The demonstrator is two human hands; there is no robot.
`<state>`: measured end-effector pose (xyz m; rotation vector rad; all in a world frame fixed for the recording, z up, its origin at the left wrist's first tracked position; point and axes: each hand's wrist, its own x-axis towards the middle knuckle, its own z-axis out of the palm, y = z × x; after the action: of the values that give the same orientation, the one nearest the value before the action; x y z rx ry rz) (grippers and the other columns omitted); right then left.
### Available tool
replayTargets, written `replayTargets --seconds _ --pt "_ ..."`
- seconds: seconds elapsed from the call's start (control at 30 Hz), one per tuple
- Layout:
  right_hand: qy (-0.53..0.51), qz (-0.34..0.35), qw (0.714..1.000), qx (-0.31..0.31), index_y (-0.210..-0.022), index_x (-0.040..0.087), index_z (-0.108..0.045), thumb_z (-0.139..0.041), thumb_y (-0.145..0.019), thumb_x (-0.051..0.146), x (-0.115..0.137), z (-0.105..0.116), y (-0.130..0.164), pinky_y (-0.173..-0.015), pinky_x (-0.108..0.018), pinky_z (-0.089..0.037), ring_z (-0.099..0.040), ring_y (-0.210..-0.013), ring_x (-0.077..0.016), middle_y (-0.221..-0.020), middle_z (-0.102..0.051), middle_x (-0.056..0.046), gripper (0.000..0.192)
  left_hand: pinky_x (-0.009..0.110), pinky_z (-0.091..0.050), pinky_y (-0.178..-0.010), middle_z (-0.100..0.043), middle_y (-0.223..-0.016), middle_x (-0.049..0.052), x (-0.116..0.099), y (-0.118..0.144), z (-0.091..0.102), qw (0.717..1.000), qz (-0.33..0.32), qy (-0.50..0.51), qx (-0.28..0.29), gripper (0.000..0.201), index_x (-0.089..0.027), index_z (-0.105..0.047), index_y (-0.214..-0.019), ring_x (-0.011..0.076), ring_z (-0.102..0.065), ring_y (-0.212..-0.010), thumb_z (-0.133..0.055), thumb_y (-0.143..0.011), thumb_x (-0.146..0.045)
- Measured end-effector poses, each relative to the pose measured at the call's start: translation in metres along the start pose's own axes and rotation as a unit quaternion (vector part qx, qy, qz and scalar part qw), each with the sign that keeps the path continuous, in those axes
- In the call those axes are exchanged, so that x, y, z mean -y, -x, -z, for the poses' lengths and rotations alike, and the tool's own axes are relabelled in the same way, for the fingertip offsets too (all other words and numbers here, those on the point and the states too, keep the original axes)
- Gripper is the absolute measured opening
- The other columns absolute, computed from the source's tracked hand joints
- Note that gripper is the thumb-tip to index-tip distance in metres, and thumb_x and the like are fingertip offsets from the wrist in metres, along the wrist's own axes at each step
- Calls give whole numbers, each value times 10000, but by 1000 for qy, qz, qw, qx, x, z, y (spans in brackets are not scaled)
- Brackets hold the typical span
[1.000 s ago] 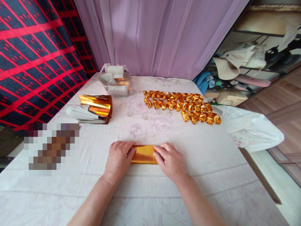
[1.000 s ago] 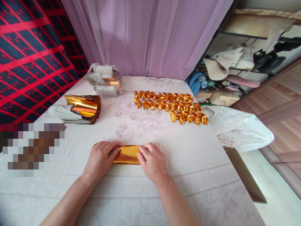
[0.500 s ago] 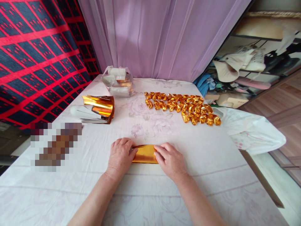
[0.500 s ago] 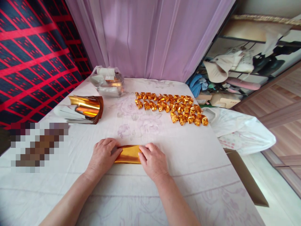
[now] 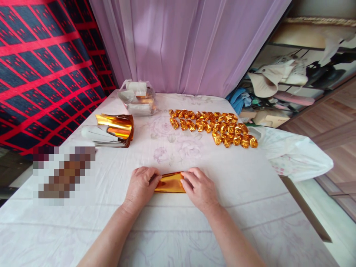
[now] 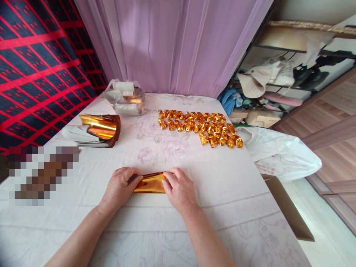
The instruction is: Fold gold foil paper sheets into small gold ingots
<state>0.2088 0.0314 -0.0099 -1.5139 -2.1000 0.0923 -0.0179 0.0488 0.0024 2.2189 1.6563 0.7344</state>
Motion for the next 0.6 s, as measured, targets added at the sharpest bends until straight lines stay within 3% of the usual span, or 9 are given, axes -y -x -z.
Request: replayTargets --seconds 0.2,0.4,0.6 --pt "-105 -43 992 -47 -1118 208 -638 -527 -904 280 -3 -2 -3 -696 -267 -538 -661 -710 -149 -932 -715 -51 251 293 -485 -704 -657 -693 -7 0 0 -1 996 -6 82 -31 108 -227 -650 -777 161 -612 -705 -580 -849 -266" --pt "-227 -47 973 -22 -876 234 -700 -538 -898 269 -5 2 -5 -671 -233 -543 -689 -729 -148 -800 -733 -15 167 292 -505 -705 -660 -733 6 -3 3 -2 992 -7 114 -48 89 -225 -656 -789 163 -627 -732 -599 -845 -266" --pt "-238 -23 971 -14 -878 233 -695 -536 -904 245 -3 8 -6 -700 -257 -536 -678 -746 -156 -801 -723 -23 161 311 -506 -732 -689 -780 14 -2 5 -3 992 -23 107 -55 114 -231 -672 -899 174 -634 -765 -579 -861 -284"
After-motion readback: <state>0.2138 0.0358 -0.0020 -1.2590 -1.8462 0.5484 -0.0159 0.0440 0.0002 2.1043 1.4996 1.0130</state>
